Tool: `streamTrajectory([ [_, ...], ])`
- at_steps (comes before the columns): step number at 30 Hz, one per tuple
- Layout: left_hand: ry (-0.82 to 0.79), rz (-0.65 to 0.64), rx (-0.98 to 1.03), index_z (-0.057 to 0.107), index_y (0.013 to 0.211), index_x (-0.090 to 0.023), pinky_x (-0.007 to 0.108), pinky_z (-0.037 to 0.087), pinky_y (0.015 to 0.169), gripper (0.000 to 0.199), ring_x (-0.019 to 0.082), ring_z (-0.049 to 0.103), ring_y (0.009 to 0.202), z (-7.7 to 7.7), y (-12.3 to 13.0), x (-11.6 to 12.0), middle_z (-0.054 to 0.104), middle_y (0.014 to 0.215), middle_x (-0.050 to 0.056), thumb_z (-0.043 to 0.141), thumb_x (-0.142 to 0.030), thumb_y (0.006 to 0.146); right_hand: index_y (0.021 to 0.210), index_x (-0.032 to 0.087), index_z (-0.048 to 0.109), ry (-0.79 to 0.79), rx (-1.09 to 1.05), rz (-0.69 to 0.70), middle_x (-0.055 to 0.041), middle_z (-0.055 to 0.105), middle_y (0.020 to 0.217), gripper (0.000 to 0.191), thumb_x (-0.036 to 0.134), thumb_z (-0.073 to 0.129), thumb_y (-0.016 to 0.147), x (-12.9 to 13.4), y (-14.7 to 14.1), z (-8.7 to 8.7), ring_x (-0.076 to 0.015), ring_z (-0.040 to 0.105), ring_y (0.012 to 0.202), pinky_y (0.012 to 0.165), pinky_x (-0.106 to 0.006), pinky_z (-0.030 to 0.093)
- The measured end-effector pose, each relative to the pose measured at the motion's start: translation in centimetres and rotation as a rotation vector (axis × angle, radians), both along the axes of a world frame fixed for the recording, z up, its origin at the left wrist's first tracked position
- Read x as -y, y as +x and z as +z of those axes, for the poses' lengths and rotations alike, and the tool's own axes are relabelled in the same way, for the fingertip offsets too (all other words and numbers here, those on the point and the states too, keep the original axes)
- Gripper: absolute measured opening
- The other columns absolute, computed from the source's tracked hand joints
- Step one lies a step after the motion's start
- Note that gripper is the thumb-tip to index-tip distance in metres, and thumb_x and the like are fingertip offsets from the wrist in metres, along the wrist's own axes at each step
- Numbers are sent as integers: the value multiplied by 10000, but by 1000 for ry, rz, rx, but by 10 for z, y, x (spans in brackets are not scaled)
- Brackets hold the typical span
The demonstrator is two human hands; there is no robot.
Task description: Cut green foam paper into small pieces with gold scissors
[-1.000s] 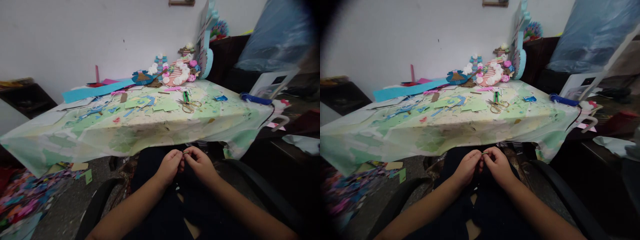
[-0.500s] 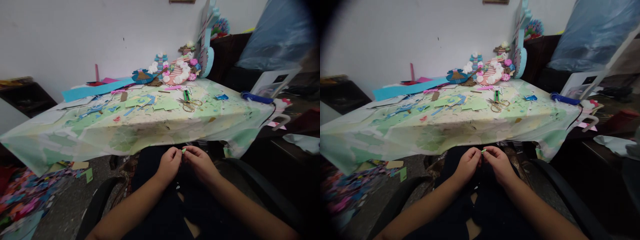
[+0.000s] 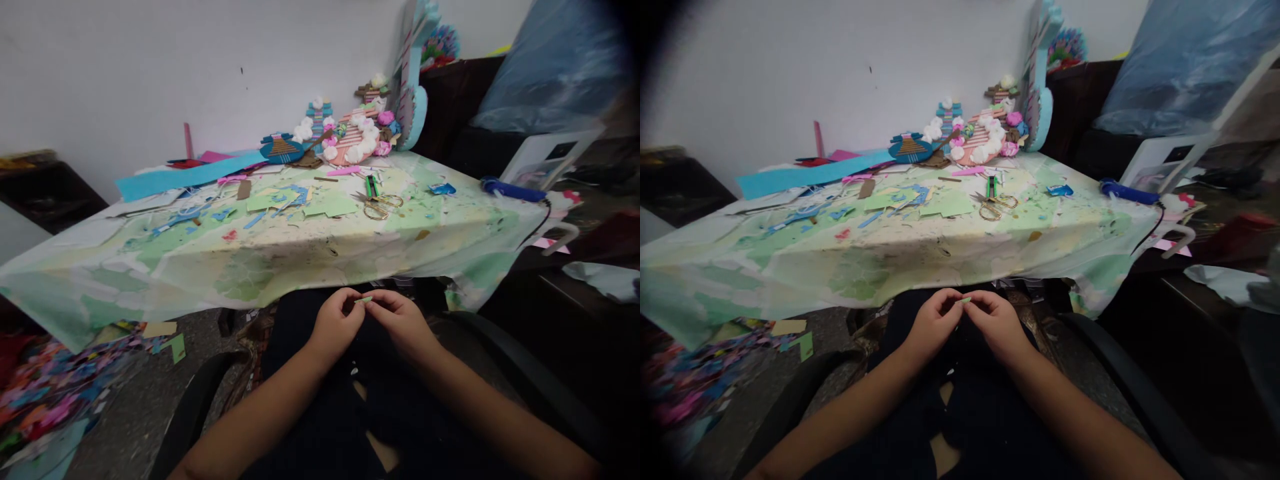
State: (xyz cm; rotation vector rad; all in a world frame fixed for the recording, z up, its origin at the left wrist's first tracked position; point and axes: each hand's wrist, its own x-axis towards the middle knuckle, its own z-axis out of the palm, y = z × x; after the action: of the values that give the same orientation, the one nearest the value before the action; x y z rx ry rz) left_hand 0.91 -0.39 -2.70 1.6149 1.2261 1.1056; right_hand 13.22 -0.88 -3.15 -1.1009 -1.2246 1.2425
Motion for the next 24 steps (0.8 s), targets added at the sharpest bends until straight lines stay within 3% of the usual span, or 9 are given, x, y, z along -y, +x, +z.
streamTrajectory([
  [6, 13, -21, -49, 598, 845, -175, 261, 398, 743, 223, 142, 544, 801, 3, -3, -2, 615, 866, 48, 460, -266, 696, 1005, 221, 361, 130, 267, 29, 49, 535, 643, 394, 232, 545, 657, -8, 10, 6, -88, 474, 580, 569, -229, 383],
  [10, -14, -40, -22, 615, 797, -174, 258, 396, 726, 197, 144, 547, 771, 9, -7, -5, 625, 828, 44, 487, -259, 674, 926, 219, 396, 269, 537, 157, 19, 569, 709, 263, 244, 501, 686, -12, 17, 20, -95, 488, 590, 571, -232, 388],
  [12, -84, -30, 59, 608, 739, -160, 246, 397, 672, 166, 134, 542, 701, 11, -8, -7, 624, 754, 39, 506, -261, 656, 883, 213, 445, 365, 680, 204, 4, 576, 725, 200, 272, 485, 697, -20, 21, 36, -111, 515, 644, 599, -238, 395],
  [13, -131, -14, 119, 597, 708, -152, 237, 395, 639, 152, 124, 533, 658, 12, -9, -9, 616, 712, 33, 515, -265, 648, 852, 207, 473, 422, 765, 162, -6, 576, 732, 167, 292, 467, 708, -28, 24, 47, -117, 517, 649, 592, -238, 392],
  [17, -198, 118, 357, 558, 666, -137, 211, 372, 607, 145, 89, 492, 604, 17, -13, -15, 579, 668, 7, 564, -268, 604, 838, 182, 523, 617, 1175, -241, -52, 583, 796, 217, 325, 385, 750, -87, 34, 92, -162, 518, 743, 652, -269, 364],
  [20, -177, 195, 448, 556, 690, -138, 202, 359, 600, 161, 78, 476, 595, 23, -18, -17, 553, 628, -12, 584, -257, 585, 914, 130, 532, 401, 1525, -257, -125, 573, 911, 298, 319, 370, 749, -142, 36, 108, -211, 502, 869, 706, -288, 347],
  [24, -192, 211, 507, 552, 691, -130, 202, 351, 578, 170, 77, 470, 571, 30, -22, -18, 545, 587, -14, 590, -253, 580, 814, 76, 590, 290, 1582, -184, -171, 599, 812, 277, 282, 499, 652, -196, 33, 103, -234, 540, 797, 652, -285, 371],
])
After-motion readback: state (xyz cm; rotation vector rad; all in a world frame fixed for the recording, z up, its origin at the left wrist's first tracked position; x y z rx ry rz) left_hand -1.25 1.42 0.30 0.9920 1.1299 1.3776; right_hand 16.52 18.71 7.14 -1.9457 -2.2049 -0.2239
